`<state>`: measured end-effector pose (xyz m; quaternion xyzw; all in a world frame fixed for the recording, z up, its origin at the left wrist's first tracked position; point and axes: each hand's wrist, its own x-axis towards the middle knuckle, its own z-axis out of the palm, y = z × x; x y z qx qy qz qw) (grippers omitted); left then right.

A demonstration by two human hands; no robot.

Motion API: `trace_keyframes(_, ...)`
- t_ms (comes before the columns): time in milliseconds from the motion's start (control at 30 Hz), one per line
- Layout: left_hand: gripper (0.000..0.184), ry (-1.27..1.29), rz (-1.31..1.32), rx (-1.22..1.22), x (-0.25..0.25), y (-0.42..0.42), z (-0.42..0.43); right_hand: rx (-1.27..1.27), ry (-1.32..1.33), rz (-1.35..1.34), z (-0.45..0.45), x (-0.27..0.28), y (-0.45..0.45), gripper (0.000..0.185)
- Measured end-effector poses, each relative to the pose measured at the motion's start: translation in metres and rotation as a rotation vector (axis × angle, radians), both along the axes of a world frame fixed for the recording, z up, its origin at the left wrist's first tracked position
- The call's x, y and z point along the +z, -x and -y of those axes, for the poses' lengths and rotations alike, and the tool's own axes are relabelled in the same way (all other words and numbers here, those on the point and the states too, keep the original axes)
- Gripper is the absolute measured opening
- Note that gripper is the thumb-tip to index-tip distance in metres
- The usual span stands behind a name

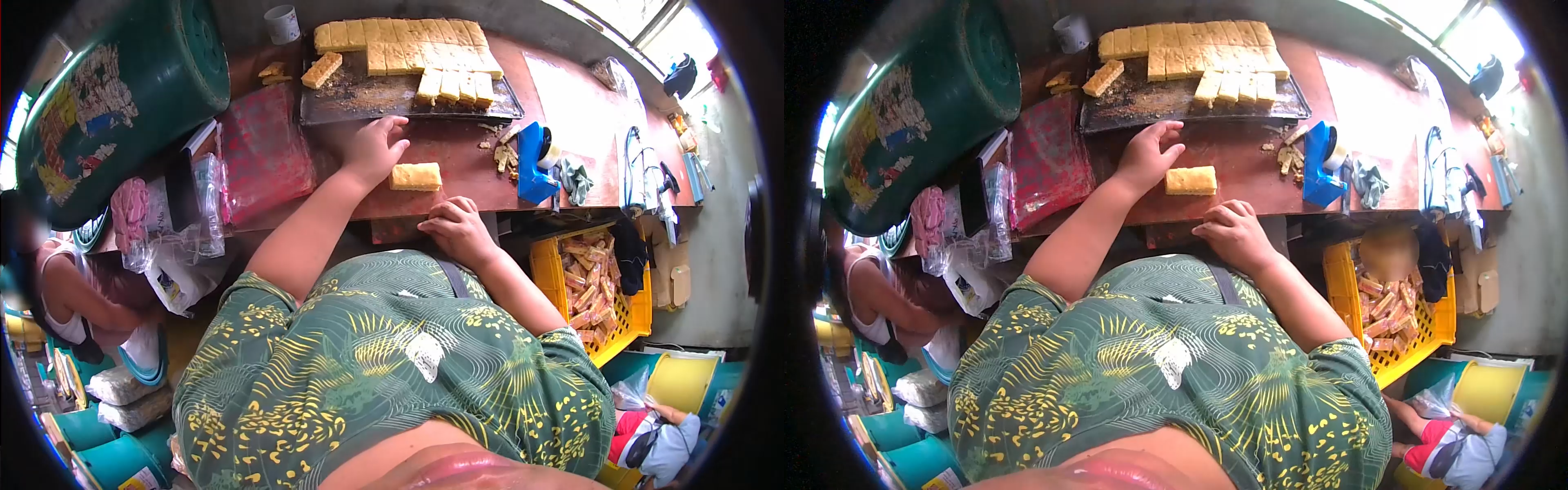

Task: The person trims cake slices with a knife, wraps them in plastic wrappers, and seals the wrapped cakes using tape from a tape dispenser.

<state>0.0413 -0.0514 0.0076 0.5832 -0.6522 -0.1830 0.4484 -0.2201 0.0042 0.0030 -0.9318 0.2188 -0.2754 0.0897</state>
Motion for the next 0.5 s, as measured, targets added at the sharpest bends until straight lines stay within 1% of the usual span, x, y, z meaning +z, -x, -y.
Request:
trace_keyframes(67, 0.039, -0.154, -0.156, -0.017, 0.025, 0.006, -0.006, -0.011, -0.072, 0.006, 0.003, 0.01, 0.004, 0.019)
trace_keyframes(100, 0.035, -0.072, -0.128, -0.009, 0.024, 0.004, -0.004, -0.016, -0.11, 0.007, 0.006, 0.017, 0.005, 0.018)
trace_keyframes(133, 0.033, -0.016, -0.083, -0.059, 0.026, 0.0, -0.004, -0.025, -0.104, 0.053, 0.011, 0.027, 0.001, 0.016)
trace_keyframes(200, 0.031, 0.094, 0.011, -0.162, 0.036, -0.012, -0.009, -0.009, -0.012, 0.012, 0.033, 0.043, 0.002, 0.018)
trace_keyframes(233, 0.023, -0.013, 0.003, -0.194, 0.051, -0.013, -0.018, -0.065, 0.057, 0.042, 0.039, 0.056, -0.003, 0.018)
trace_keyframes(267, 0.021, -0.11, -0.022, -0.221, 0.061, -0.014, -0.025, -0.12, 0.127, 0.074, 0.043, 0.071, -0.011, 0.019)
trace_keyframes(333, 0.017, -0.302, -0.068, -0.271, 0.072, -0.015, -0.035, -0.127, 0.224, 0.06, 0.056, 0.089, -0.025, 0.014)
trace_keyframes(367, 0.018, -0.172, -0.048, -0.329, 0.068, -0.016, -0.038, -0.049, 0.159, 0.039, 0.068, 0.087, -0.028, 0.013)
trace_keyframes(400, 0.021, -0.148, -0.07, -0.35, 0.068, -0.014, -0.044, 0.031, 0.094, 0.018, 0.078, 0.084, -0.029, 0.012)
trace_keyframes(433, 0.023, -0.123, -0.093, -0.37, 0.069, -0.009, -0.049, 0.007, -0.01, -0.073, 0.081, 0.079, -0.031, 0.017)
trace_keyframes(467, 0.027, -0.097, -0.117, -0.389, 0.071, -0.006, -0.053, -0.02, -0.103, -0.036, 0.082, 0.075, -0.032, 0.019)
trace_keyframes(500, 0.042, 0.094, 0.271, -0.331, 0.078, -0.007, -0.055, -0.047, -0.198, -0.002, 0.077, 0.077, -0.036, 0.022)
